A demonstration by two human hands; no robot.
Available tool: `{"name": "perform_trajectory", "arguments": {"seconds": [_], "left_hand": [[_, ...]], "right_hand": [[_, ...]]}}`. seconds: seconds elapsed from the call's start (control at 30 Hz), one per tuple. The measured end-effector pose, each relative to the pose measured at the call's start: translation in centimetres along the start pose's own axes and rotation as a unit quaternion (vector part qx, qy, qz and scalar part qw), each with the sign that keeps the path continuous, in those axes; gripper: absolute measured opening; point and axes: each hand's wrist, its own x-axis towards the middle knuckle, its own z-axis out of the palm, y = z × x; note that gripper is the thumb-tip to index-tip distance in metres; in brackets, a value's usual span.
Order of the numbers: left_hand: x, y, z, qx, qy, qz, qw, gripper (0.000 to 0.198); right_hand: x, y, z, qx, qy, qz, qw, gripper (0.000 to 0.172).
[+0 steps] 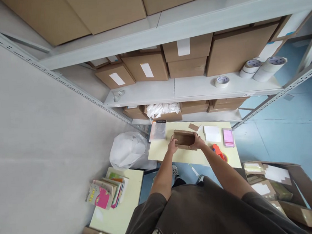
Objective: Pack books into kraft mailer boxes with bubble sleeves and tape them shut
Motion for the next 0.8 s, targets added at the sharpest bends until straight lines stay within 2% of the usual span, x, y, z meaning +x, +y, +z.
{"name": "perform_trajectory", "arguments": {"seconds": [0.1,0.2,0.27,0.37,0.43,0.5,0.57,0.63,0.7,0.8], "left_hand": [[0.1,-0.3,0.1,0.002,-0.005,0.002,1.000,0.060],[0.1,-0.8,-0.3,0.004,-0.014,0.017,1.000,0.067],[0.0,-1.5,-0.7,0.003,-0.023,0.033,0.999,0.073],[-0.2,-2.7,-1.5,-0.021,-0.055,0.062,0.996,0.091],[-0.4,-3.6,-2.2,-0.052,-0.085,0.090,0.991,0.104],[-0.3,-4.7,-3.1,-0.075,-0.084,0.114,0.987,0.101],[0.0,-5.9,-4.5,-0.083,-0.051,0.113,0.989,0.079],[0.8,-7.5,-6.4,-0.081,-0.011,0.078,0.994,0.056],[1.8,-9.7,-8.8,-0.077,0.012,0.026,0.997,0.048],[3.8,-13.6,-12.6,-0.078,0.033,-0.039,0.996,0.052]], "right_hand": [[0.0,0.8,-0.2,-0.010,-0.008,-0.016,1.000,0.097],[0.0,1.0,0.0,-0.109,-0.005,-0.033,0.994,0.117],[-0.2,0.9,0.8,-0.184,0.027,-0.034,0.982,0.121],[-1.0,0.2,3.3,-0.242,0.140,-0.048,0.959,0.103],[-1.6,-0.4,5.9,-0.248,0.211,-0.115,0.939,0.088],[-2.0,-1.5,9.2,-0.239,0.227,-0.210,0.920,0.077],[-1.9,-3.1,12.8,-0.225,0.195,-0.284,0.911,0.071],[-1.1,-5.2,16.4,-0.222,0.141,-0.311,0.913,0.069],[0.1,-7.3,19.6,-0.243,0.071,-0.299,0.920,0.068],[2.4,-9.5,23.4,-0.301,-0.027,-0.226,0.926,0.066]]}}
